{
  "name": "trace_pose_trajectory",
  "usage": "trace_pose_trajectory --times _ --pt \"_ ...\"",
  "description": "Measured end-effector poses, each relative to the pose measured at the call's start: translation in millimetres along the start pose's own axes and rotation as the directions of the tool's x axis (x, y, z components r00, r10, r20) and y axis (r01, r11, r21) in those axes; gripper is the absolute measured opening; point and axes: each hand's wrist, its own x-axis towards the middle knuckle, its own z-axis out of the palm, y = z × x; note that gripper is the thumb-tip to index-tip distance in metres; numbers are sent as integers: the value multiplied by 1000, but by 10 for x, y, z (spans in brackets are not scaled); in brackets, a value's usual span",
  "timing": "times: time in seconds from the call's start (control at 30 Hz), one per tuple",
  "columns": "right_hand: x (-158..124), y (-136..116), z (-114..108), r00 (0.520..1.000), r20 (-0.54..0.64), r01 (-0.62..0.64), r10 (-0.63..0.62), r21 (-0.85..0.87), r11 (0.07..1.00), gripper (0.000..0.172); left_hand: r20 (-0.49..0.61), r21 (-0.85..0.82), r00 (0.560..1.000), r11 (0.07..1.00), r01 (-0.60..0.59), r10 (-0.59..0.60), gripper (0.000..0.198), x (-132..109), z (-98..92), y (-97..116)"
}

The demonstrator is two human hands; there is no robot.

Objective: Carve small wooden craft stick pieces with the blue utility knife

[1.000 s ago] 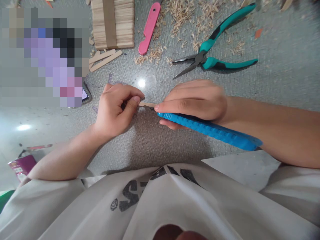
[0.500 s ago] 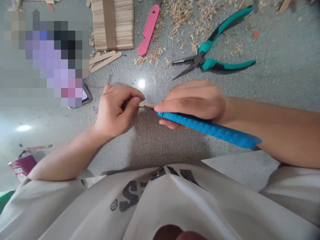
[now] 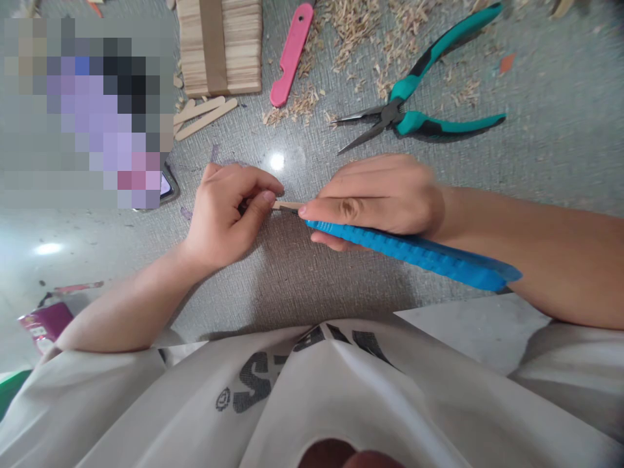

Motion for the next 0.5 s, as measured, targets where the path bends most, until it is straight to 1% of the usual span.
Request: trace_pose_trajectory --times 0.1,0.2,0.27,0.3,0.37,0.43,0.5 --pt "15 -5 21 998 37 -50 49 48 998 13 13 -14 1000 1000 17 -17 29 1 -9 27" --pt "-25 15 86 995 53 -86 82 77 993 22 21 -37 1000 999 14 -14 27 4 -8 44" --pt "-50 23 116 998 14 -64 63 75 995 24 25 -47 1000 999 11 -10 26 5 -3 48" --pt "-53 19 116 999 -17 -41 43 67 997 23 26 -49 1000 999 12 -10 26 4 -2 49" --pt "-34 -1 82 999 -37 -20 22 33 999 21 31 -53 999 999 13 -11 24 0 -6 51" --pt "6 -24 20 1000 -4 -27 27 -11 1000 21 41 -58 999 998 15 -13 22 -5 -17 53" --pt "46 -31 -36 1000 22 -8 9 -55 998 22 51 -62 999 998 16 -13 21 -9 -28 50"
